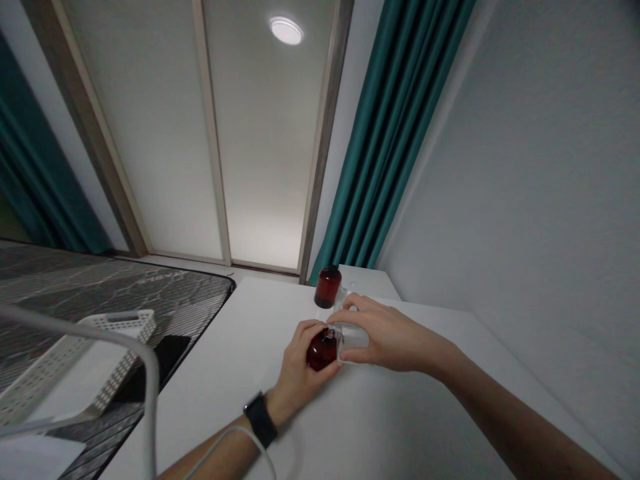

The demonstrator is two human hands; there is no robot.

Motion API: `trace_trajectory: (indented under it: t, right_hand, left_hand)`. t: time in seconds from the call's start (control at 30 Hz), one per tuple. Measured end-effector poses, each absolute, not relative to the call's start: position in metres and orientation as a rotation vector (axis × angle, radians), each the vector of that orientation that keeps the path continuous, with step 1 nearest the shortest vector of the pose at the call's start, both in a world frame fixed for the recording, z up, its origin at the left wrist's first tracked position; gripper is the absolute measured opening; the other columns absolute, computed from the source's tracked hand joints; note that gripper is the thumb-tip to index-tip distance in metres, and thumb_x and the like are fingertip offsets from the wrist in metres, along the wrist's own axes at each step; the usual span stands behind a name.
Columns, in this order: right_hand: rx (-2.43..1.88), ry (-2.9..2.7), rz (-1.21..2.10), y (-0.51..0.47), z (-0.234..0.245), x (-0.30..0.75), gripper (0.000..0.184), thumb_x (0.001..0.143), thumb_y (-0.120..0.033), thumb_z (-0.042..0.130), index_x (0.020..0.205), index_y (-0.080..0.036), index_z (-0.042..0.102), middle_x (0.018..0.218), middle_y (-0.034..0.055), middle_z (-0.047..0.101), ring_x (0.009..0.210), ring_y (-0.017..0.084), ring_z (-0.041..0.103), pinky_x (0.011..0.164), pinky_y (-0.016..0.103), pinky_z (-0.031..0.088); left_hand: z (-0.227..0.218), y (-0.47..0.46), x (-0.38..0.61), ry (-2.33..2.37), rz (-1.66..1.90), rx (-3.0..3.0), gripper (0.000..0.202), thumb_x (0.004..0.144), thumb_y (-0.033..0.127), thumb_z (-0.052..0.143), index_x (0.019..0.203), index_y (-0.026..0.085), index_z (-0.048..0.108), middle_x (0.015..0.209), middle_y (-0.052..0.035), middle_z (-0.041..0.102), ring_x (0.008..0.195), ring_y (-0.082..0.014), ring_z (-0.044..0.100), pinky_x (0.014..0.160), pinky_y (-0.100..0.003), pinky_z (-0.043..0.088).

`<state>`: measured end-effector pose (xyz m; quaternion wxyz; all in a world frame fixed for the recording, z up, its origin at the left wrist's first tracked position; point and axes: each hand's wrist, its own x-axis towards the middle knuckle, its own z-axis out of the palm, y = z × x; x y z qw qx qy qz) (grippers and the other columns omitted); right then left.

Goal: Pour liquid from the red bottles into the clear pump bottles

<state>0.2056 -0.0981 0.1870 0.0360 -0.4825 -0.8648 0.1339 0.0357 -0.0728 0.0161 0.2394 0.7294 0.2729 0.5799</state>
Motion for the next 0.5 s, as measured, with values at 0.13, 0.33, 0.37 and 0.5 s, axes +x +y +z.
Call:
trace_trajectory:
  t: [0.13,0.33,0.37,0.5]
  right_hand:
    - [-1.479,-2.666,0.406,-0.0974,0.1874,0.2056,0.043,0.083,-0.037,0.074,0.124,-0.030,0.062,0.119,0.0074,0.056,0.111,0.028,0.056,0.094,0.043,0.048]
    - [-1.471,-2.678,0.414,-0.0974,0.1874,0.2063,0.045,0.083,-0.036,0.074,0.125,-0.030,0.061,0.119,0.0073,0.055,0.112,0.028,0.056,0.096,0.044,0.047]
    - [-1.475,-2.680,0.415,-0.0974,0.1876,0.2062,0.045,0.083,-0.036,0.074,0.125,-0.030,0.061,0.119,0.0074,0.055,0.112,0.028,0.055,0.096,0.044,0.046]
    - [-1.492,-2.682,0.419,-0.0968,0.1885,0.2053,0.044,0.083,-0.036,0.074,0.125,-0.031,0.061,0.120,0.0074,0.055,0.112,0.028,0.055,0.096,0.044,0.046]
  left_hand:
    - [0.0164,-0.0732,0.0367,0.749,1.595,1.995,0.048,0.081,0.027,0.074,0.124,0.024,0.053,0.115,-0.0085,0.059,0.105,-0.0249,0.060,0.090,-0.041,0.052]
    - [0.0146,-0.0723,0.0377,0.751,1.593,2.000,0.048,0.081,0.025,0.073,0.124,0.024,0.051,0.115,-0.0084,0.058,0.105,-0.0248,0.060,0.090,-0.041,0.052]
    - [0.0141,-0.0721,0.0376,0.753,1.585,2.001,0.048,0.081,0.024,0.073,0.124,0.025,0.051,0.115,-0.0085,0.058,0.105,-0.0249,0.059,0.090,-0.041,0.052]
    - [0.0134,-0.0720,0.0373,0.746,1.565,1.994,0.049,0.082,0.025,0.073,0.125,0.025,0.050,0.117,-0.0084,0.056,0.107,-0.0251,0.058,0.091,-0.042,0.051]
